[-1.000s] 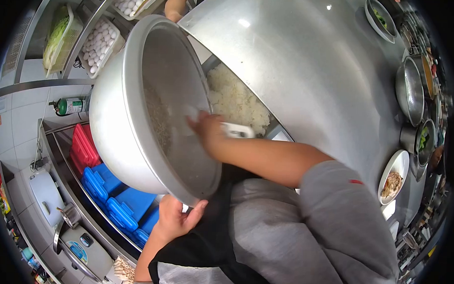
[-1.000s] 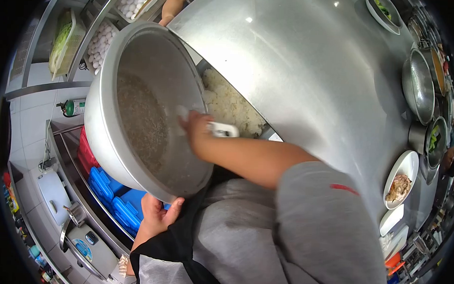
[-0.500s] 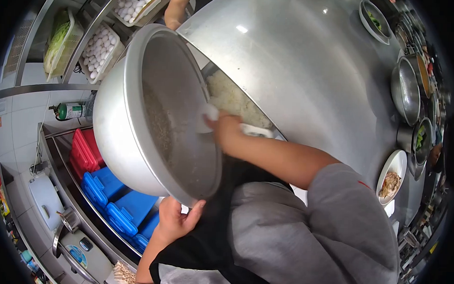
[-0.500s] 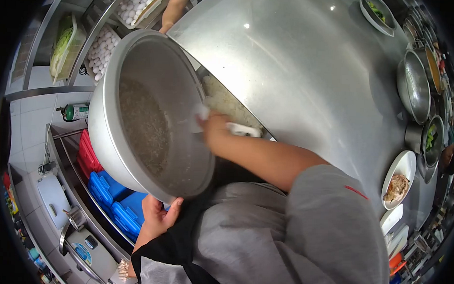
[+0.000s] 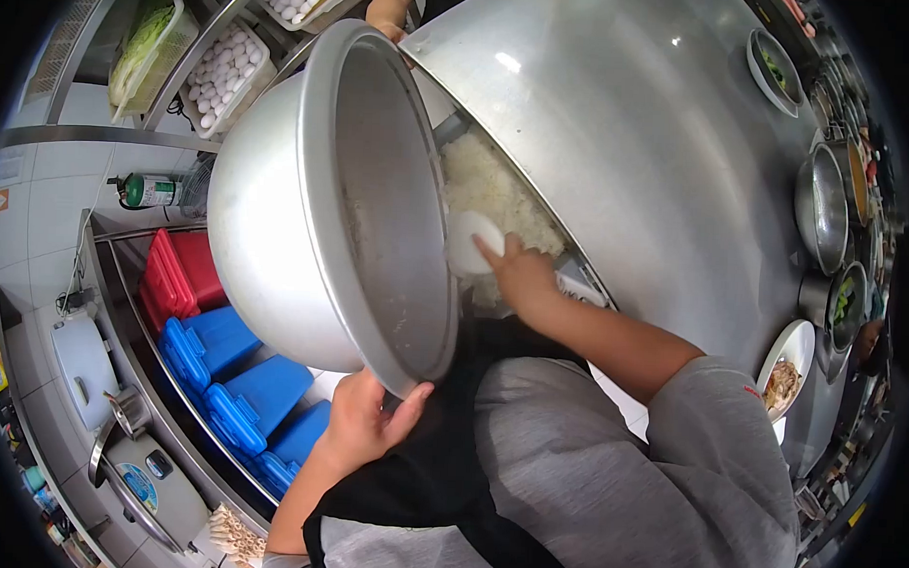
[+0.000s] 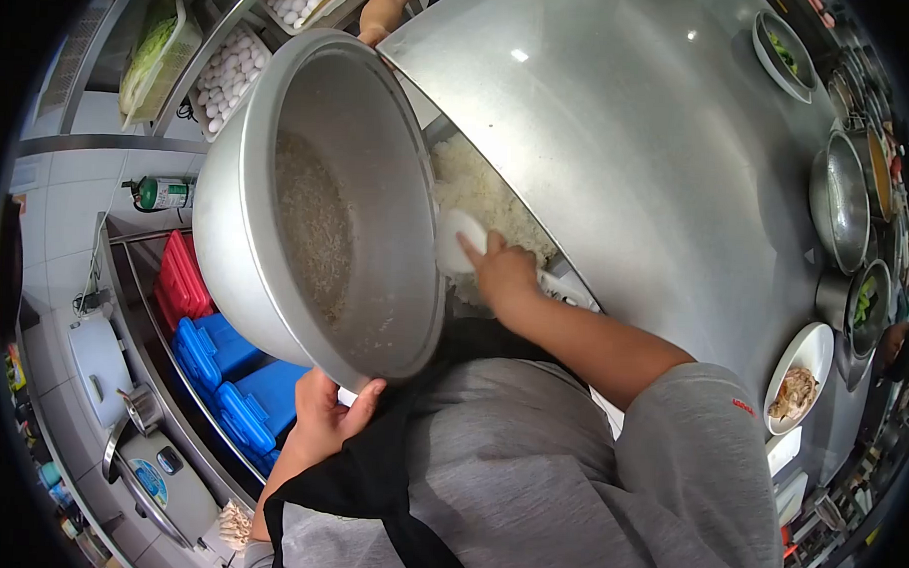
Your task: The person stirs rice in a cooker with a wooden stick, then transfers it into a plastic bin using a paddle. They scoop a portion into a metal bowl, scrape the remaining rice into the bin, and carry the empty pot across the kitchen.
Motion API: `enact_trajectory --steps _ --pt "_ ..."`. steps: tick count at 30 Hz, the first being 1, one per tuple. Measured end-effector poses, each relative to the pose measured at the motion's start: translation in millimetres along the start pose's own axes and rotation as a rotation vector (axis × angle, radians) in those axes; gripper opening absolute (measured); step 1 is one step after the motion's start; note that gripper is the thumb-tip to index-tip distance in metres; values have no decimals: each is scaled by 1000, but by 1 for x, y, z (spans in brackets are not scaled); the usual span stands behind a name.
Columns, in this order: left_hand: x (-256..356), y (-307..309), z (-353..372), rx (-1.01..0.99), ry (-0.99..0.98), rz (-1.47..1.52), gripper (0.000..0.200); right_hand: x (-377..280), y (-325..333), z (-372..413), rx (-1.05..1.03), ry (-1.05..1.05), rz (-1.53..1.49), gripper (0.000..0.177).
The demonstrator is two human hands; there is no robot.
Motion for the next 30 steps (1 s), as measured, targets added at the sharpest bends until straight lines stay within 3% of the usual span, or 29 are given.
enact_trajectory --steps 4,8,10,11,13,15,17,18,20,22,23,24,26,28,30 --pt "-12 4 12 100 34 19 21 -23 6 -2 66 239 -234 72" --pt "-21 8 24 130 63 11 20 -35 101 -91 674 359 -369 70" --pt "-34 10 45 64 240 12 25 -45 153 -129 584 369 -461 68" --pt "-35 10 45 55 258 -16 25 -47 143 -145 586 373 -495 68" --pt "-31 18 48 147 199 135 29 -70 95 -180 234 258 -710 68" --pt "-32 28 50 120 233 115 31 -87 -5 -167 209 210 -695 66" --pt "-29 30 44 59 209 46 40 -103 -71 -157 262 327 -542 63" --pt "-32 30 45 58 216 37 40 -100 -50 -163 262 332 -553 63" --pt "-35 34 47 89 169 109 47 -79 33 -180 -147 145 -1242 62" --pt "-33 34 42 58 143 71 51 -91 105 -197 -140 278 -1545 65" --pt "-30 35 39 21 115 42 56 -110 129 -185 29 315 -1538 66" --pt "-21 36 37 -135 197 -154 55 -124 141 -164 -95 295 -1632 68" --pt "-17 38 35 -146 207 -193 54 -125 161 -91 391 650 -1140 69" --pt "-13 31 33 -60 258 -151 46 -118 151 -60 190 823 -1009 69" --pt "-13 39 29 -41 307 -36 43 -120 141 -51 142 862 -970 67"
Point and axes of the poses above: each hand's wrist, its own z-axis away from the middle knuckle, its own y-axis out of the back of the hand, x = y × z, the point moved 3 cm from there along -z, towards the middle knuckle, and after that the axes turned 4 degrees about y, right-handed, at the moved point
